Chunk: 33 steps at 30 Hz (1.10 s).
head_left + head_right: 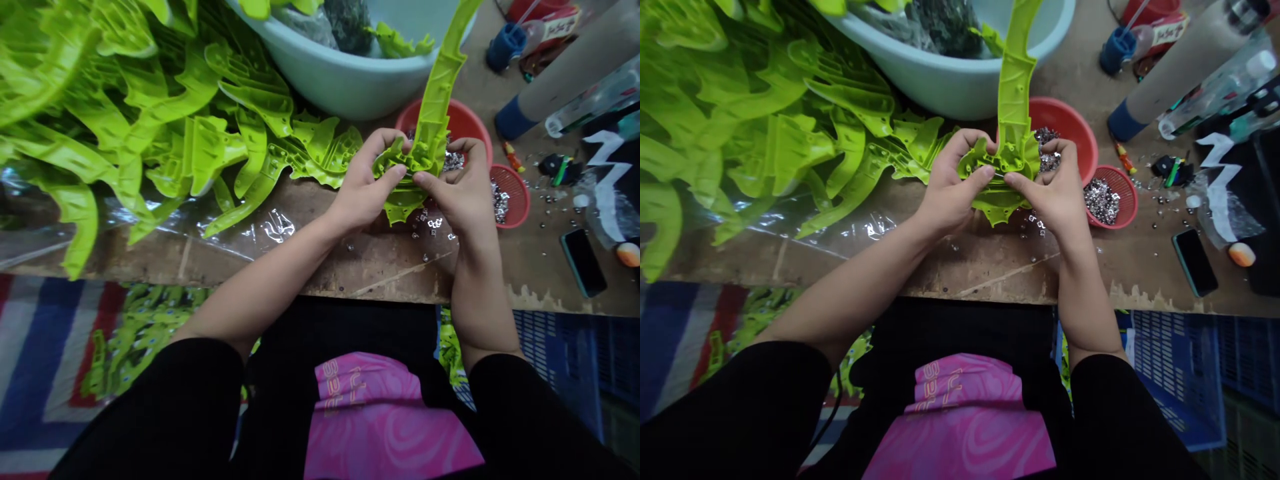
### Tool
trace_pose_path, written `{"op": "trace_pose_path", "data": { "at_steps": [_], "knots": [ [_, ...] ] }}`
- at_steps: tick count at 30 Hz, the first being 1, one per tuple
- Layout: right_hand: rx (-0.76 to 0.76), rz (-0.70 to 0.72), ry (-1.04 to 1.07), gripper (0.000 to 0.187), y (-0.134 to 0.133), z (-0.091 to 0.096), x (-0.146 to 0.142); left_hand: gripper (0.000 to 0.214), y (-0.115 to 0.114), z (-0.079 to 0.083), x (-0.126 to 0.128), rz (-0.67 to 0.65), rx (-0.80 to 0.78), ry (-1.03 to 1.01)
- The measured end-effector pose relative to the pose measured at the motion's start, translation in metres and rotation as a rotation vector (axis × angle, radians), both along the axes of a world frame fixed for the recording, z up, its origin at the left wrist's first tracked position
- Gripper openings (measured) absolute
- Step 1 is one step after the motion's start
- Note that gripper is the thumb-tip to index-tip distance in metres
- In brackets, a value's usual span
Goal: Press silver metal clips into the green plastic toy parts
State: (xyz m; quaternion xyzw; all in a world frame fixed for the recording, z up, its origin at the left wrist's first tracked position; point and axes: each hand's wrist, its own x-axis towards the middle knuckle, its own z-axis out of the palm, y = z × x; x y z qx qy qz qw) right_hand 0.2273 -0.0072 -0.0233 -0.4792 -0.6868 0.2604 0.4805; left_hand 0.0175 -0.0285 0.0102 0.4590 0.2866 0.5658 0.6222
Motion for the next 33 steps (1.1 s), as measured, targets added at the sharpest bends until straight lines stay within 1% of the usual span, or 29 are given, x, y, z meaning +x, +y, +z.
{"op": "trace_pose_path", "data": {
  "at_steps": [3, 7, 9, 11, 14, 17, 20, 22, 24, 27, 29, 31, 33],
  "knots": [
    [-0.023, -0.003, 0.064, 0.065, -0.002, 0.009, -0.004, 0.052, 0.004, -0.005, 0.0, -0.039, -0.002, -0.019],
    [-0.159, 0.003, 0.309, 0.056, -0.007, 0.029, -0.01, 0.068, 0.015, -0.021, -0.001, -0.097, 0.037, 0.021],
    [-0.206, 0.012, 0.395, 0.055, -0.01, 0.038, -0.015, 0.072, 0.02, -0.028, -0.001, -0.093, 0.033, 0.035],
    [-0.227, 0.035, 0.431, 0.062, -0.012, 0.044, -0.021, 0.069, 0.022, -0.031, -0.002, -0.047, 0.029, 0.057],
    [-0.239, 0.07, 0.462, 0.073, -0.013, 0.049, -0.026, 0.058, 0.021, -0.027, -0.004, 0.015, 0.03, 0.072],
    [-0.306, 0.101, 0.519, 0.077, -0.011, 0.052, -0.019, 0.042, 0.019, -0.021, -0.007, -0.043, -0.015, 0.06],
    [-0.37, 0.108, 0.54, 0.073, -0.006, 0.055, -0.004, 0.031, 0.02, -0.018, -0.01, -0.106, -0.056, 0.077],
    [-0.343, 0.074, 0.528, 0.071, -0.005, 0.057, 0.003, 0.029, 0.021, -0.018, -0.01, -0.106, -0.052, 0.099],
    [-0.273, 0.0, 0.516, 0.071, -0.005, 0.059, 0.006, 0.028, 0.023, -0.02, -0.008, -0.112, -0.035, 0.112],
    [-0.142, -0.16, 0.501, 0.07, -0.009, 0.06, 0.0, 0.026, 0.023, -0.022, -0.006, -0.104, -0.005, 0.12],
    [-0.065, -0.244, 0.502, 0.064, -0.011, 0.059, -0.006, 0.025, 0.023, -0.023, -0.005, -0.1, -0.012, 0.109],
    [0.037, -0.302, 0.496, 0.059, -0.011, 0.057, -0.009, 0.025, 0.024, -0.023, -0.005, -0.11, -0.047, 0.104],
    [0.154, -0.326, 0.49, 0.057, -0.007, 0.053, -0.009, 0.025, 0.026, -0.026, -0.005, -0.1, -0.073, 0.117]
  ]
}}
